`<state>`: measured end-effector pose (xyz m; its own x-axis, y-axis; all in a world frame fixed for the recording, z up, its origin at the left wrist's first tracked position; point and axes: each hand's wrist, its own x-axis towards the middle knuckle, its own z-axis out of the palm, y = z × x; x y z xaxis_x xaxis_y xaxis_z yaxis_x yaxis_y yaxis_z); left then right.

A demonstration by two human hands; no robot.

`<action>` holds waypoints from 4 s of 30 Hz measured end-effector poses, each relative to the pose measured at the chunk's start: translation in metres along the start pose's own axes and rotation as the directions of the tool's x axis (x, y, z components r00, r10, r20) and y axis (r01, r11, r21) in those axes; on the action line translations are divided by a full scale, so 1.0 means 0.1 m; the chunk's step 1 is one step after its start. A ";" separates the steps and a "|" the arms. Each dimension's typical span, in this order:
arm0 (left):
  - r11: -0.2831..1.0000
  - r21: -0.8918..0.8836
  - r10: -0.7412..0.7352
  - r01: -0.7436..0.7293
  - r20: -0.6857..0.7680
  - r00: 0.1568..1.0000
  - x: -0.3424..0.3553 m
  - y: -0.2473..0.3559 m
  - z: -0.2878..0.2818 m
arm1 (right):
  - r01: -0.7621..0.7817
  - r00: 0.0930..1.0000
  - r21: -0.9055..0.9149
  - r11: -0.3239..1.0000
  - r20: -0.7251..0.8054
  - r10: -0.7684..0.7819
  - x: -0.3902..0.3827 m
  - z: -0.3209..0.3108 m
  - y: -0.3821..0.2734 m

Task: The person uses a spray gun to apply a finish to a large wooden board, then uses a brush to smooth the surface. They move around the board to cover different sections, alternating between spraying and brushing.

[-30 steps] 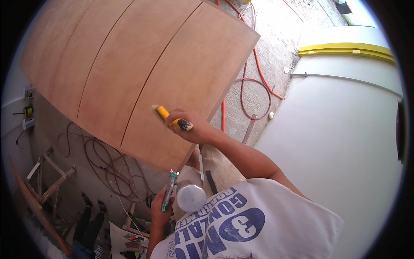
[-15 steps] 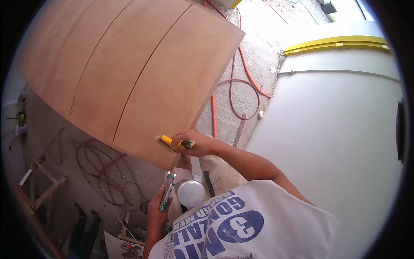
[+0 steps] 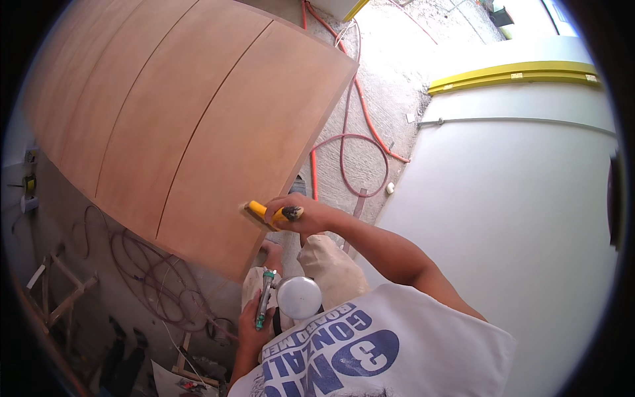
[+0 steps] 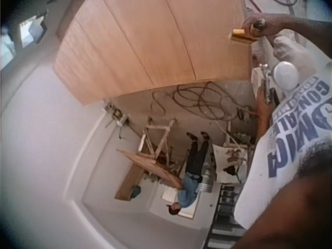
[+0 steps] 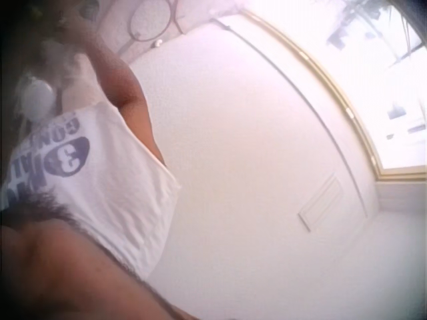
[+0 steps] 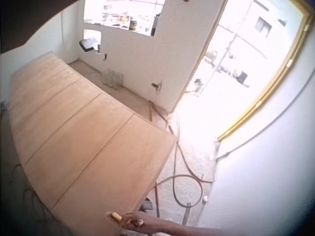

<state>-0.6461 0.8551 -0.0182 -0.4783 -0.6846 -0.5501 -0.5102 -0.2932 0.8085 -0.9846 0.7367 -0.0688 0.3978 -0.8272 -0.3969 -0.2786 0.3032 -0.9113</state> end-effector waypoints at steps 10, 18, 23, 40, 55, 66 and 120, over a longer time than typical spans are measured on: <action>0.981 -0.186 -0.065 0.051 -0.072 0.995 0.34 0.68 0.25 | -0.295 0.597 -0.554 0.778 -0.743 -0.302 -0.02 -3.07 0.24; 0.987 -0.162 -0.020 0.009 -0.067 0.998 0.99 1.16 0.63 | -0.085 0.995 -0.016 0.996 -0.058 0.084 -0.11 -2.09 -0.08; 0.991 -0.132 0.022 -0.031 -0.066 0.998 1.64 1.65 0.84 | -0.176 0.788 0.011 0.984 -0.598 0.148 -0.24 -3.81 0.37; 0.996 -0.085 0.013 -0.018 -0.066 0.998 1.76 1.81 1.04 | -0.339 0.658 -0.535 0.774 -0.722 -0.212 -0.23 -4.74 0.36; 0.996 0.008 -0.085 0.086 -0.073 0.994 1.86 2.55 0.16 | 0.000 0.977 0.219 0.976 -0.208 0.046 -0.49 -3.37 0.00; 0.987 -0.155 -0.057 0.040 -0.112 0.992 2.11 2.09 0.25 | -0.218 0.583 -0.425 0.879 -0.779 -0.232 0.45 -4.86 0.22; 0.956 -0.168 -0.278 0.241 -0.255 0.926 -1.09 0.13 0.11 | 0.011 1.000 0.115 0.993 -0.014 -0.009 -0.77 -0.52 -0.23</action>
<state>-0.6084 0.9327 0.0501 -0.1191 -0.7226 -0.6809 -0.4830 -0.5570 0.6756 -1.0547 0.7691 -0.0115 0.3886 -0.8363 -0.3867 -0.1719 0.3465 -0.9222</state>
